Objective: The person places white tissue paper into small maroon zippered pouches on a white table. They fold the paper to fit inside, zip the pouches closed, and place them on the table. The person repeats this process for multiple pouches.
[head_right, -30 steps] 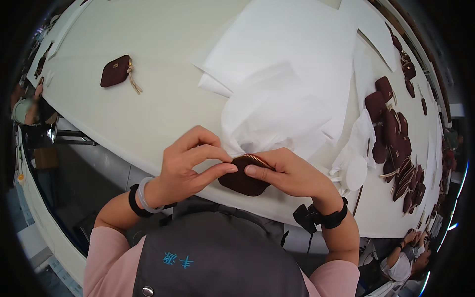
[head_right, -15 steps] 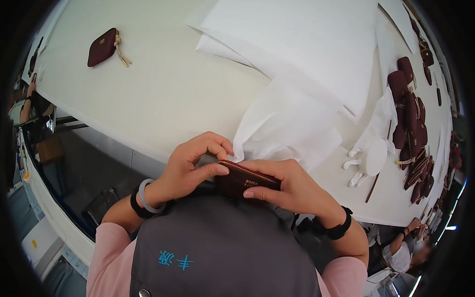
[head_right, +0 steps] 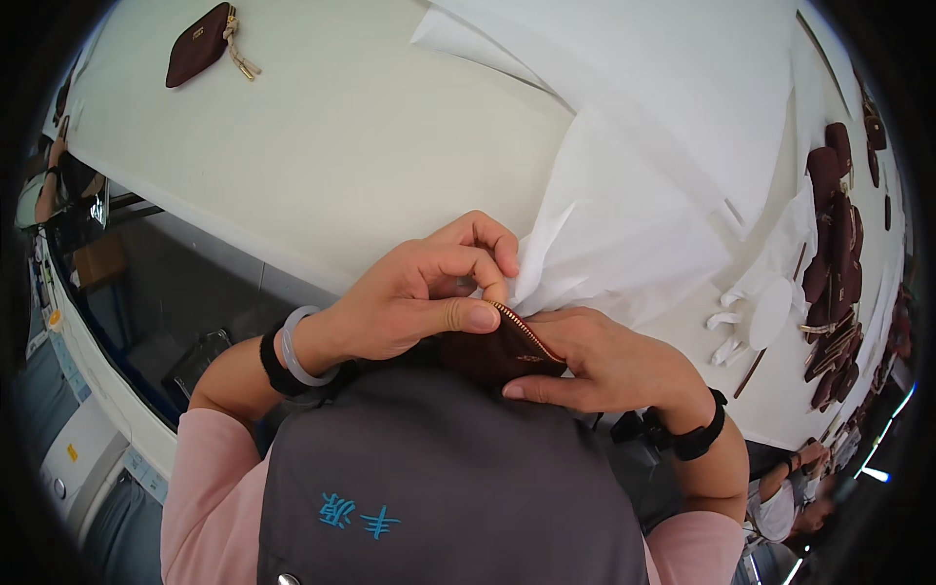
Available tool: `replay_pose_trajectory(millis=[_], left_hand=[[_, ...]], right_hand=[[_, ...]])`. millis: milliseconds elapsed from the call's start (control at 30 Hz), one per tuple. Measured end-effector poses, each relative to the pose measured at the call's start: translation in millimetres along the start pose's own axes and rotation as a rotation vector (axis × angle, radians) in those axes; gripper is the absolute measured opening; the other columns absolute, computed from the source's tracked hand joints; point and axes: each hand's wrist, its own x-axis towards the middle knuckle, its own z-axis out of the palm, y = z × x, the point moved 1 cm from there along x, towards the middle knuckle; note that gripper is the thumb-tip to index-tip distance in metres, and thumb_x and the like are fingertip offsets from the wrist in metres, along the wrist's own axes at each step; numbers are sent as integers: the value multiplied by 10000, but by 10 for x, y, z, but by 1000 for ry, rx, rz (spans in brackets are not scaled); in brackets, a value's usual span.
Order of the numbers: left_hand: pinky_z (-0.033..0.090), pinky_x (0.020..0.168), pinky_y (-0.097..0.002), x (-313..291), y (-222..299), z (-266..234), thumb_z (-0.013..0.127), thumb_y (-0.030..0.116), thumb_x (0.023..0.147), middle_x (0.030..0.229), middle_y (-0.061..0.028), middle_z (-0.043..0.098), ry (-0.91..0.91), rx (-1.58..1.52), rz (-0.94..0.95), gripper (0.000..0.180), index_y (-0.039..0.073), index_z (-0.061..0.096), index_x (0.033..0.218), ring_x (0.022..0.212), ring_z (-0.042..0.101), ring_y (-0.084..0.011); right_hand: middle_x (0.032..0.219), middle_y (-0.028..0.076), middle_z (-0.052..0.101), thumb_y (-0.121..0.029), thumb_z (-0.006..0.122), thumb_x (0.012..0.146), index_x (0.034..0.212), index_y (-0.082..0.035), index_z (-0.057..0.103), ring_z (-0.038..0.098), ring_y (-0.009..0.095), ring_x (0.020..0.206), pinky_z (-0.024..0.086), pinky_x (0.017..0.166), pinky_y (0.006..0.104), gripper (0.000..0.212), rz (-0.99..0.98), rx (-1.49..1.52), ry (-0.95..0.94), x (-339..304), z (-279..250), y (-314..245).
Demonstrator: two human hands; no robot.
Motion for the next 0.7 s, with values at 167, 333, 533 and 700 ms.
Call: replay_pose_trajectory(millis=[167,333,533,700], left_hand=[[469,902,-248,28,10,-3,704,114,958,1230,-49,444,-24,32,-29,108,27,651,924,1055,485,-102],[480,954,-313,-28,218,-107,706,120,955,1221,-62,455,-46,375,82,124,33,641,895,1085,504,-152],[473,858,-285,-64,433,-206,709,148,962,1133,-74,504,147,427,259,139,58,655,871,955,548,-158],[466,833,-287,-72,409,40,768,146,905,1074,-33,487,60,637,55,135,56,671,930,936,532,-151]], right_hand=[[773,137,616,-219,748,920,992,-3,640,586,324,727,471,676,403,252,95,-117,-84,47,-35,-69],[838,153,669,-201,738,909,1063,-6,644,626,347,786,486,712,415,265,-63,-25,-19,58,-98,-29],[863,156,683,-177,744,910,1094,1,659,638,332,771,494,700,397,270,-114,-215,-53,19,-109,1],[762,112,644,-205,765,915,982,-1,675,592,237,666,465,642,344,232,-81,-28,7,-36,-113,80]])
